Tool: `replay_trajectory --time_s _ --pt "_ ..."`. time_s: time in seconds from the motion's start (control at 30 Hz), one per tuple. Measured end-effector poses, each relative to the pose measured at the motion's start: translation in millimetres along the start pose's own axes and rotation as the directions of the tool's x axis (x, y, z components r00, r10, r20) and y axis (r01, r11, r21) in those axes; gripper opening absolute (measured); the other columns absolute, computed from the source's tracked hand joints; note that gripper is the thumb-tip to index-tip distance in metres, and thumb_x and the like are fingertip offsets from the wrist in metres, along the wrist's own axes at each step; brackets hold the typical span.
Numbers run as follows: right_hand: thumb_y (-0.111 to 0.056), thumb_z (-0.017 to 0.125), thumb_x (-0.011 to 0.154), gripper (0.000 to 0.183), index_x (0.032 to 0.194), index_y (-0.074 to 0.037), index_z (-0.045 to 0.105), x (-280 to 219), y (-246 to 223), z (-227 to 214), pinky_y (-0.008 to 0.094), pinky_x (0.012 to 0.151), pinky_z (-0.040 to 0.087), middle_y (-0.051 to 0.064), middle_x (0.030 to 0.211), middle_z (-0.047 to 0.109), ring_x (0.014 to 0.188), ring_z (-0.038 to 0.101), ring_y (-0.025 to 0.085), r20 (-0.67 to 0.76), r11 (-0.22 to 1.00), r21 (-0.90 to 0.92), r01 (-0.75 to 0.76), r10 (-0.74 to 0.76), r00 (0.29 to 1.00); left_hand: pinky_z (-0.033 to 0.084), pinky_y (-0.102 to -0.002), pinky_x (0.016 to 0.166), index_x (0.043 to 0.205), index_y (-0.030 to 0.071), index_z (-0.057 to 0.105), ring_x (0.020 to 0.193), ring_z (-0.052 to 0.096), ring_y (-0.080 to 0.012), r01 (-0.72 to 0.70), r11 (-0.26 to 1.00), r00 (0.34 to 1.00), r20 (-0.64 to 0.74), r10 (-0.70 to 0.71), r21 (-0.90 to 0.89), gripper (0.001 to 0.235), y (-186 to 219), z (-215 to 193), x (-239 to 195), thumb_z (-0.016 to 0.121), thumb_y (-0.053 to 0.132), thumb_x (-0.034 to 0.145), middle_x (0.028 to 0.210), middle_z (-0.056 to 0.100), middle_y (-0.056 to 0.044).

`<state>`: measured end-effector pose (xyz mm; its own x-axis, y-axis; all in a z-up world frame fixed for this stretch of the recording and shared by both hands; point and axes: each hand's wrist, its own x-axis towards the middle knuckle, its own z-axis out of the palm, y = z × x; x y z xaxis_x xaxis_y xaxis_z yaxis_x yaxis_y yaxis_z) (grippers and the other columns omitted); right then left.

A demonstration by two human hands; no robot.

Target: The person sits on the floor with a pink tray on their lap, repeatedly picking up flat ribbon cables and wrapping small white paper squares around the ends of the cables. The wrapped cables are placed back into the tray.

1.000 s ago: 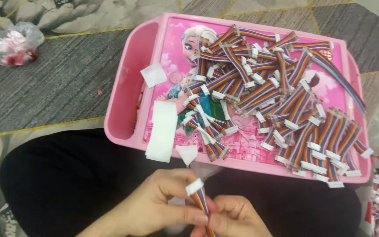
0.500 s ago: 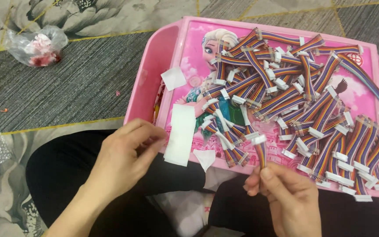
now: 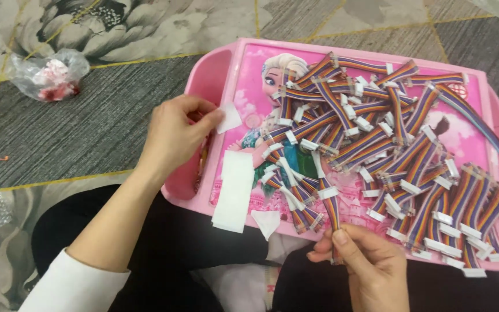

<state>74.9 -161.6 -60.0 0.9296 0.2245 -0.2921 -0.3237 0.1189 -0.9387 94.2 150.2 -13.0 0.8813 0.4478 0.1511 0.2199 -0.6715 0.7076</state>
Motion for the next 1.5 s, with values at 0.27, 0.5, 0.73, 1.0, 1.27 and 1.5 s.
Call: replay_trajectory --time_s 0.27,0.5,0.73,1.0,1.27,1.5 --pt "-0.004 0.051 0.084 0.029 0.101 0.015 0.064 -10 -33 21 0.043 0.068 0.056 0.029 0.103 0.069 0.087 0.067 0.033 0.132 0.985 0.167 -0.034 0.012 0.991 0.043 -0.021 0.051 0.078 0.009 0.069 0.056 0.052 -0.0072 -0.144 0.957 0.937 0.277 0.214 -0.253 0.006 69 -14 -62 0.067 0.014 0.076 0.068 0.065 0.003" --pt "-0.005 0.052 0.088 0.018 0.094 0.008 0.062 -28 -41 23 0.043 0.086 0.046 0.024 0.099 0.066 0.095 0.062 0.029 0.292 0.919 0.39 -0.05 -0.072 0.954 0.053 -0.022 0.051 0.112 0.011 0.051 0.058 0.065 -0.0109 -0.053 0.94 0.901 0.39 0.19 -0.336 0.055 94 -2 -99 0.073 0.032 0.066 0.087 0.07 -0.002" --pt "-0.006 0.05 0.087 0.017 0.09 0.009 0.059 -35 -37 24 0.031 0.051 0.058 0.035 0.112 0.064 0.078 0.07 0.03 0.181 0.943 0.324 -0.072 0.013 0.983 0.049 -0.022 0.063 0.088 -0.006 0.068 0.07 0.059 -0.0111 0.3 0.554 0.904 0.417 0.094 -0.777 0.011 71 14 -127 0.063 0.001 0.081 0.085 0.064 -0.006" --pt "-0.001 0.061 0.078 0.029 0.102 0.014 0.066 -52 -24 34 0.034 0.052 0.065 0.029 0.082 0.075 0.059 0.074 0.029 0.03 0.999 0.046 0.005 -0.007 1.0 0.049 -0.019 0.049 0.076 0.001 0.069 0.053 0.06 -0.008 0.226 0.744 0.833 0.52 0.186 -0.628 0.009 96 5 -119 0.068 0.009 0.076 0.064 0.067 -0.003" --pt "-0.001 0.058 0.08 0.028 0.104 0.011 0.066 -56 -34 43 0.029 0.058 0.066 0.024 0.09 0.075 0.066 0.075 0.024 0.077 0.991 -0.025 0.132 -0.13 0.989 0.041 -0.018 0.037 0.067 0.006 0.072 0.041 0.051 -0.0047 0.112 0.883 0.893 0.436 0.112 -0.456 0.015 101 5 -118 0.071 0.02 0.073 0.051 0.066 0.002" --pt "0.003 0.061 0.077 0.019 0.093 0.013 0.065 -50 -24 39 0.033 0.053 0.065 0.025 0.079 0.071 0.059 0.072 0.028 0.025 0.993 0.06 0.098 -0.099 0.995 0.043 -0.019 0.037 0.068 0.006 0.068 0.041 0.053 -0.0068 0.008 0.899 0.93 0.333 0.153 -0.437 0.014 105 5 -119 0.069 0.019 0.073 0.053 0.065 0.001"
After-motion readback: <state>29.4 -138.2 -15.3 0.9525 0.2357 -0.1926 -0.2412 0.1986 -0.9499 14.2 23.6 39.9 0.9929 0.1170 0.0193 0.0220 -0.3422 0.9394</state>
